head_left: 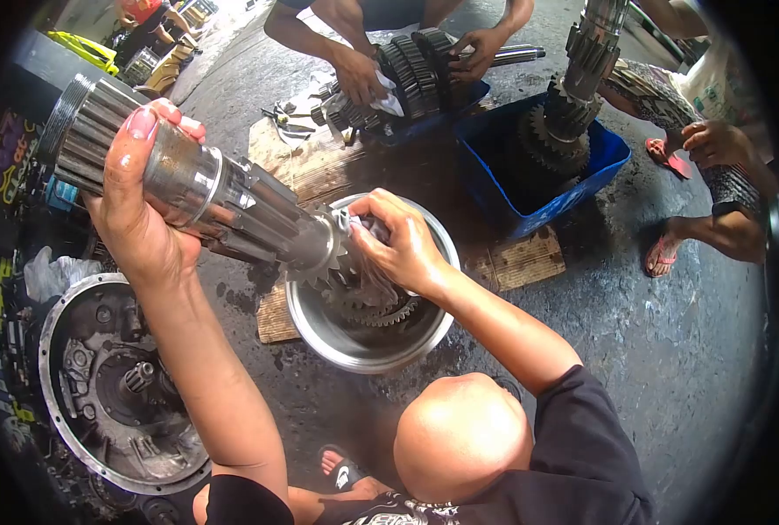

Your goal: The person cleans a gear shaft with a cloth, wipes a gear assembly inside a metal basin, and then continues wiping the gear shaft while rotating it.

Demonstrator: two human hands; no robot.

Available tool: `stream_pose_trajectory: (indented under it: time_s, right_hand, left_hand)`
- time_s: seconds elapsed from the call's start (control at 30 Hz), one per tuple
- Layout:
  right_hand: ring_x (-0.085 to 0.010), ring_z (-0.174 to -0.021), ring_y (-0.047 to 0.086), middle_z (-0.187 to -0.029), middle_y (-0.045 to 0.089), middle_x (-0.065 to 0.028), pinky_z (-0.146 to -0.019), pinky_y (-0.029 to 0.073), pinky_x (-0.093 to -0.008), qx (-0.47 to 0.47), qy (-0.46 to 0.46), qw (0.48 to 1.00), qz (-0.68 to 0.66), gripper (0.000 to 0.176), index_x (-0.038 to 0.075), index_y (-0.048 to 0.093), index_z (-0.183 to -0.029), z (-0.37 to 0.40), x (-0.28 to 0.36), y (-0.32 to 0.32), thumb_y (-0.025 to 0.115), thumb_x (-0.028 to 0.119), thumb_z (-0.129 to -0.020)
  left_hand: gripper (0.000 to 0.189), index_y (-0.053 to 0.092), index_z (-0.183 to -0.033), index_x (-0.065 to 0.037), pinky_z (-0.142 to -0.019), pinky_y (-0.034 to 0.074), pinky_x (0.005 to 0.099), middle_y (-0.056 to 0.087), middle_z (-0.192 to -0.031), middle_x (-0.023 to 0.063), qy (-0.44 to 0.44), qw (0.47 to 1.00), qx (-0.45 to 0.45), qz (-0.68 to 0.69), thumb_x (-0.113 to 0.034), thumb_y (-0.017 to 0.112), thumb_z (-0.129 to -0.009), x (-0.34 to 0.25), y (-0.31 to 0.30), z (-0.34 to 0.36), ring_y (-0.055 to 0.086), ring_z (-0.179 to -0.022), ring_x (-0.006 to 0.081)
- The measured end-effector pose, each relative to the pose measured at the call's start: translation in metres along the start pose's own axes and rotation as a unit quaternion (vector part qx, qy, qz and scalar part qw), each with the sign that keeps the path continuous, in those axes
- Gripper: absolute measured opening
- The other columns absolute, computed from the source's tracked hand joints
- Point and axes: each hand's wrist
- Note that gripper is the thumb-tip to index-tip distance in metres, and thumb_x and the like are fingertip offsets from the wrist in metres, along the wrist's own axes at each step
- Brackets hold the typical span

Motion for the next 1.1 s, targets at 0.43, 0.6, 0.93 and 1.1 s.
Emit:
stream_pose_trajectory:
  time_s: [0.43, 0.6, 0.93, 1.1]
  right_hand:
    - [-0.0291, -0.085, 0.064, -0.093, 0.063, -0.0132, -0.076, 0.051, -0.0359, -0.030, 0.028, 0.999, 0.002, 0.021, 0.000, 0.062, -0.100, 0.047, -0.006, 0.016, 0.072, 0.001, -0.082]
    - [-0.0310, -0.083, 0.065, -0.096, 0.062, -0.0136, -0.069, 0.052, -0.0369, -0.025, -0.015, 0.999, 0.046, 0.022, 0.001, 0.064, -0.102, 0.034, 0.008, 0.006, 0.072, 0.001, -0.082]
    - [-0.0304, -0.079, 0.064, -0.092, 0.060, -0.0121, -0.067, 0.052, -0.0381, -0.018, -0.009, 0.998, 0.055, 0.020, 0.002, 0.063, -0.099, 0.034, 0.009, 0.011, 0.074, 0.003, -0.081]
    - [-0.0310, -0.076, 0.063, -0.090, 0.059, -0.0119, -0.063, 0.051, -0.0379, -0.025, -0.037, 0.997, 0.062, 0.020, 0.002, 0.062, -0.095, 0.038, 0.015, 0.014, 0.075, 0.003, -0.080]
  left_hand:
    - [0.042, 0.049, -0.128, -0.002, -0.090, 0.049, 0.0399, 0.056, -0.108, 0.0165, -0.029, 0.975, 0.173, 0.136, -0.021, 0.058, -0.092, 0.005, -0.020, -0.007, 0.058, -0.096, 0.0256]
    - [0.045, 0.048, -0.130, -0.002, -0.091, 0.049, 0.0392, 0.055, -0.108, 0.0161, -0.045, 0.973, 0.180, 0.136, -0.023, 0.059, -0.092, 0.003, -0.021, -0.004, 0.057, -0.097, 0.0252]
    - [0.051, 0.044, -0.133, -0.003, -0.092, 0.047, 0.0403, 0.054, -0.108, 0.0162, -0.032, 0.969, 0.199, 0.145, -0.022, 0.061, -0.089, 0.005, -0.034, -0.007, 0.056, -0.096, 0.0268]
    - [0.061, 0.039, -0.132, -0.007, -0.090, 0.046, 0.0413, 0.052, -0.101, 0.0134, -0.027, 0.956, 0.242, 0.161, -0.028, 0.068, -0.083, 0.005, -0.038, -0.009, 0.055, -0.092, 0.0251]
Point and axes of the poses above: each hand's wrist, its own z-axis away from the middle knuckle, its own y-axis out of the palm, x = y × z
